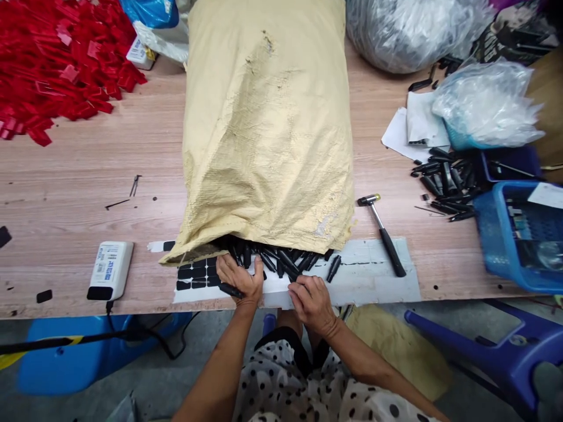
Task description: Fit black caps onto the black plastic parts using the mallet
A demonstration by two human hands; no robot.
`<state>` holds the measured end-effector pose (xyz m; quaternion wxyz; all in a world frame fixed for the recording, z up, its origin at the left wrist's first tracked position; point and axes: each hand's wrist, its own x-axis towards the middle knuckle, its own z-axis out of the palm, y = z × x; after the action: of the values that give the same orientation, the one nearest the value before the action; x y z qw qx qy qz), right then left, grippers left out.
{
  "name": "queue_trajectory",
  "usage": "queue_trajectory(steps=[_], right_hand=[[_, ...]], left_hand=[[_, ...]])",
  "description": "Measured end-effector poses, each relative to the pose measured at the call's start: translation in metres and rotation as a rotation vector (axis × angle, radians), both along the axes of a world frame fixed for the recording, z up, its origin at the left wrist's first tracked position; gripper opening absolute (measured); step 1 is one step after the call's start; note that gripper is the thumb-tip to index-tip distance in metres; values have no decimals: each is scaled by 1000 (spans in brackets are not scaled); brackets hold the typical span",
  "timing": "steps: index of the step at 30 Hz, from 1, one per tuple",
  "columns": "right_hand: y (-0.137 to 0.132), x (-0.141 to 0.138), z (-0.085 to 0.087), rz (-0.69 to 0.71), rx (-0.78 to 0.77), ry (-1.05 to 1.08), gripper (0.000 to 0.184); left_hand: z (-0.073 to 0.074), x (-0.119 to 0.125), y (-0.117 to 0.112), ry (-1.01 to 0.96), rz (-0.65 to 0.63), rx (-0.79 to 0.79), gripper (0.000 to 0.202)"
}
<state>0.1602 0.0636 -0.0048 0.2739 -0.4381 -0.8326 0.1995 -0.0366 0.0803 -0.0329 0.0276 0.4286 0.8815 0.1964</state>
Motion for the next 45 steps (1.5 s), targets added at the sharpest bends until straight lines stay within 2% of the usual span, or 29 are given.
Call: queue_trajectory(steps=[2,5,7,10,15,20,25,36,45], right_hand=[[-3,-15,5,78,-13,30,22],[1,-53,9,437,-19,99,48],[8,-73,7,562,-44,169,58],[16,-73,3,547,-102,283,50],[15,-19,6,383,-173,287,46],[19,17,-1,422,-147,238,45],[28,23,-10,510,-143,240,43],[24,29,-16,505,-176,327,45],[23,30,-17,543,-187,329,35]], left_hand=[[0,2,1,18,10,-24,83],[-1,4,2,6,31,-73,80],[-2,5,2,-8,58,-92,78],[-3,4,2,-12,51,-109,73],[4,6,2,-5,16,-119,71],[7,8,3,10,2,-108,72],[6,9,4,7,7,-113,73],[5,11,6,19,28,-96,74],[5,11,5,44,28,-72,73]])
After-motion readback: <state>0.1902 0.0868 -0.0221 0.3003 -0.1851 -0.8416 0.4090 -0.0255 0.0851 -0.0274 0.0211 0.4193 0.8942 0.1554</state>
